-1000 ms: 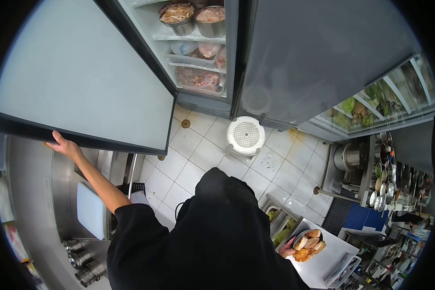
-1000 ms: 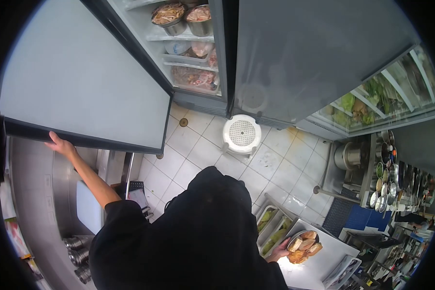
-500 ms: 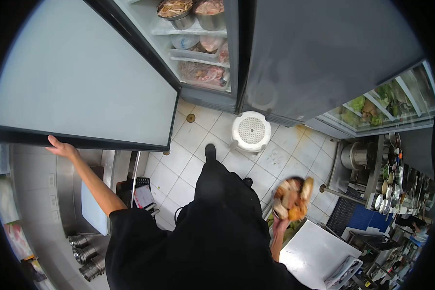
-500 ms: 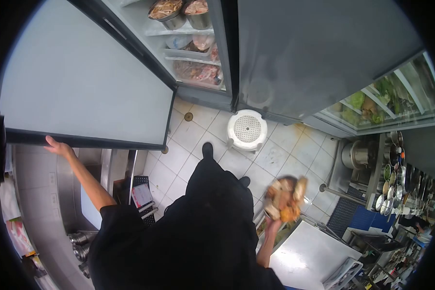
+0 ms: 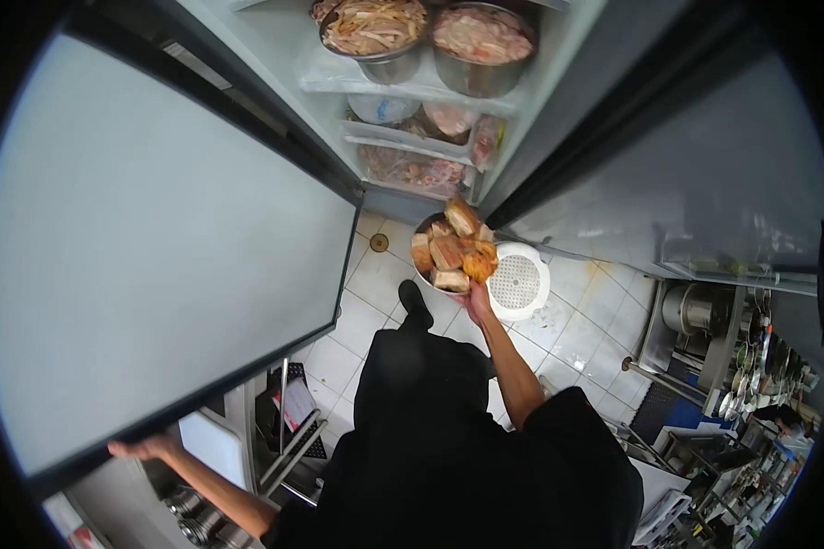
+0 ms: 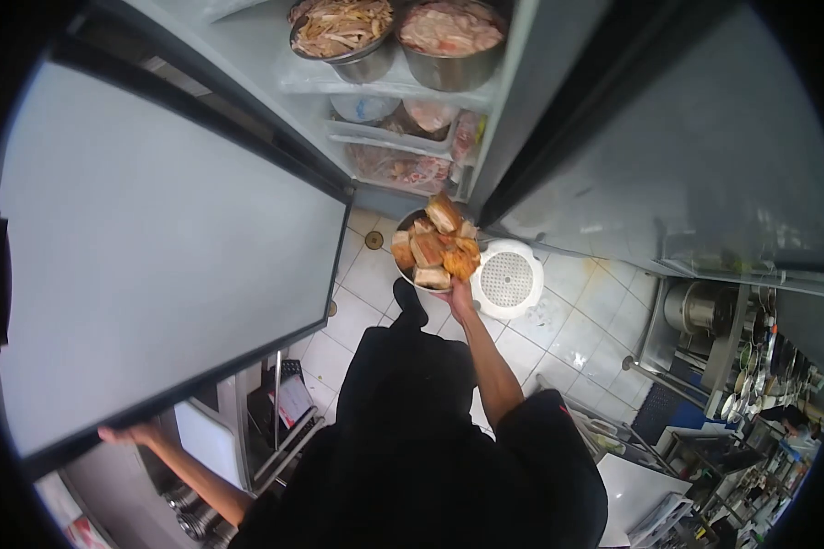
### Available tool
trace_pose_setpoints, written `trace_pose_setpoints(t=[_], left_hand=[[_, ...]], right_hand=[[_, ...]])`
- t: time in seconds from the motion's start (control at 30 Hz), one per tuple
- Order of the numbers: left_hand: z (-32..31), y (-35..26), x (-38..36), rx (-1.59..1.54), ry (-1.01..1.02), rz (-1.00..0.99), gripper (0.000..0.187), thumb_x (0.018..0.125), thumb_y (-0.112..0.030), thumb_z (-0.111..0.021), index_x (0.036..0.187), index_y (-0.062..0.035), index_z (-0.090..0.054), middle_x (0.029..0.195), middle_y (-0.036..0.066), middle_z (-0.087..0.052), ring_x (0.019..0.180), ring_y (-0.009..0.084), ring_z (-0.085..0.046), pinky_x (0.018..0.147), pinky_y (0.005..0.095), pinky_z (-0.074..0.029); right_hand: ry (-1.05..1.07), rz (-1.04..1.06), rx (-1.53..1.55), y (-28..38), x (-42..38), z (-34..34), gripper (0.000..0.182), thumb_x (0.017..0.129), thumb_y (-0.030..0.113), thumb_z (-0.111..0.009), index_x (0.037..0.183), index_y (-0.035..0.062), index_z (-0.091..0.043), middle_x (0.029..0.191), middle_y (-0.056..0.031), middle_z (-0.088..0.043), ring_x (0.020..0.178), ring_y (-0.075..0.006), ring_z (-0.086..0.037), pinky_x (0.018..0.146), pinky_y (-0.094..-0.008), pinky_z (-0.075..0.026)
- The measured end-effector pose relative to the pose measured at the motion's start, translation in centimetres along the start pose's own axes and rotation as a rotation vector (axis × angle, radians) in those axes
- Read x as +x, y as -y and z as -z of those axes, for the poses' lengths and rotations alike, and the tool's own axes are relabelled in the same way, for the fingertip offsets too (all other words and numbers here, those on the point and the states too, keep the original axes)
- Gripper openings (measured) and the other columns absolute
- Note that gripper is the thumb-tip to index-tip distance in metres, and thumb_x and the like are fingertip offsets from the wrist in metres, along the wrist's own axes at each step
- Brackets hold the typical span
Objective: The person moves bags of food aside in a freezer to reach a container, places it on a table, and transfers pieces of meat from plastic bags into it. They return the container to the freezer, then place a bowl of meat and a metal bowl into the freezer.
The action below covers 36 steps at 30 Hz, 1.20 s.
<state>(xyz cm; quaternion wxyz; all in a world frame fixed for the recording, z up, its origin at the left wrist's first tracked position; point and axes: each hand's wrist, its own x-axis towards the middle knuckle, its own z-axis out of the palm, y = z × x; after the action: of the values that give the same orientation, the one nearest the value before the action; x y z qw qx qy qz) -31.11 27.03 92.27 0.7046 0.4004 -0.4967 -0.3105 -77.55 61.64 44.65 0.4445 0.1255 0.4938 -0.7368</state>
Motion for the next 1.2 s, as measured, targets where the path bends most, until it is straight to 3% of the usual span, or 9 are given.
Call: trace_pose_setpoints(t=[0.07, 0.17, 0.37, 0.47, 0.57, 0.77, 0.87, 1.2], left_hand=[[-2.7, -1.1, -1.0, 0.020, -0.087, 0.031, 0.089, 0.083, -0.074, -0.044, 0.142, -0.0076, -0.044, 0.140, 0.015, -0.047, 0.127, 0.0359, -0.047, 0.107, 0.0557, -0.040], [-1.5, -0.7, -0.2, 0.027, -0.123, 0.022, 0.092, 0.078, -0.075, -0.051, 0.140, -0.0068, -0.046, 0.140, 0.016, -0.047, 0.128, 0.0376, -0.046, 0.105, 0.0559, -0.041], [-3.0, -0.8, -0.1, 0.193, -0.360, -0.135, 0.089, 0.085, -0.072, -0.046, 0.142, -0.0033, -0.045, 0.145, 0.019, -0.043, 0.128, 0.0367, -0.046, 0.106, 0.0537, -0.041], [-3.2, 0.1, 0.4, 0.213, -0.349, -0.135, 0.089, 0.085, -0.072, -0.046, 0.142, -0.0044, -0.044, 0.146, 0.019, -0.043, 0.128, 0.0367, -0.046, 0.106, 0.0536, -0.040], [-3.5, 0.7, 0.9, 0.228, -0.335, -0.126, 0.089, 0.084, -0.072, -0.047, 0.143, -0.0055, -0.043, 0.146, 0.019, -0.043, 0.128, 0.0366, -0.046, 0.107, 0.0534, -0.040], [-4.1, 1.7, 1.8, 0.249, -0.304, -0.107, 0.088, 0.084, -0.072, -0.049, 0.144, -0.0077, -0.042, 0.147, 0.018, -0.043, 0.128, 0.0364, -0.047, 0.107, 0.0532, -0.040], [-4.2, 2.2, 1.8, 0.257, -0.294, -0.094, 0.088, 0.084, -0.072, -0.050, 0.144, -0.0088, -0.042, 0.147, 0.018, -0.043, 0.128, 0.0363, -0.047, 0.107, 0.0531, -0.040], [-4.2, 2.7, 1.9, 0.249, -0.243, -0.055, 0.087, 0.083, -0.072, -0.052, 0.146, -0.0125, -0.040, 0.148, 0.017, -0.043, 0.128, 0.0361, -0.047, 0.108, 0.0527, -0.039]], right_hand=[[-0.061, 0.003, -0.015, -0.5, 5.1, -2.6, 0.041, 0.099, 0.011, -0.037, 0.138, 0.0001, -0.041, 0.131, -0.0168, -0.057, 0.117, -0.0304, -0.061, 0.090, -0.0464, -0.058], [-0.122, 0.066, -0.054, 1.0, 10.0, -5.4, 0.039, 0.097, 0.011, -0.037, 0.132, -0.0027, -0.048, 0.123, -0.0166, -0.062, 0.106, -0.0302, -0.066, 0.084, -0.0436, -0.061], [-0.111, 0.088, 0.128, 3.0, 16.4, -6.0, 0.045, 0.090, 0.004, -0.039, 0.135, -0.0008, -0.044, 0.123, -0.0191, -0.060, 0.106, -0.0344, -0.066, 0.084, -0.0459, -0.062], [-0.153, 0.184, 0.106, 3.3, 17.3, -6.2, 0.046, 0.091, 0.005, -0.040, 0.136, 0.0007, -0.043, 0.127, -0.0179, -0.058, 0.111, -0.0347, -0.064, 0.086, -0.0468, -0.061], [-0.146, 0.189, 0.051, 3.4, 17.9, -6.2, 0.041, 0.099, 0.018, -0.041, 0.137, 0.0054, -0.047, 0.132, -0.0123, -0.058, 0.119, -0.0300, -0.060, 0.096, -0.0491, -0.054], [-0.085, 0.218, -0.022, 3.4, 20.4, -5.1, 0.042, 0.102, 0.030, -0.036, 0.137, 0.0086, -0.048, 0.133, -0.0108, -0.058, 0.121, -0.0286, -0.059, 0.096, -0.0496, -0.053], [-0.164, 0.236, 0.028, 3.4, 21.2, -5.2, 0.044, 0.103, 0.034, -0.035, 0.136, 0.0086, -0.049, 0.131, -0.0097, -0.059, 0.117, -0.0282, -0.061, 0.092, -0.0495, -0.054], [-0.212, 0.246, 0.089, 2.3, 22.2, -4.3, 0.036, 0.101, 0.027, -0.043, 0.134, 0.0123, -0.048, 0.127, -0.0086, -0.060, 0.112, -0.0276, -0.064, 0.084, -0.0493, -0.058]])
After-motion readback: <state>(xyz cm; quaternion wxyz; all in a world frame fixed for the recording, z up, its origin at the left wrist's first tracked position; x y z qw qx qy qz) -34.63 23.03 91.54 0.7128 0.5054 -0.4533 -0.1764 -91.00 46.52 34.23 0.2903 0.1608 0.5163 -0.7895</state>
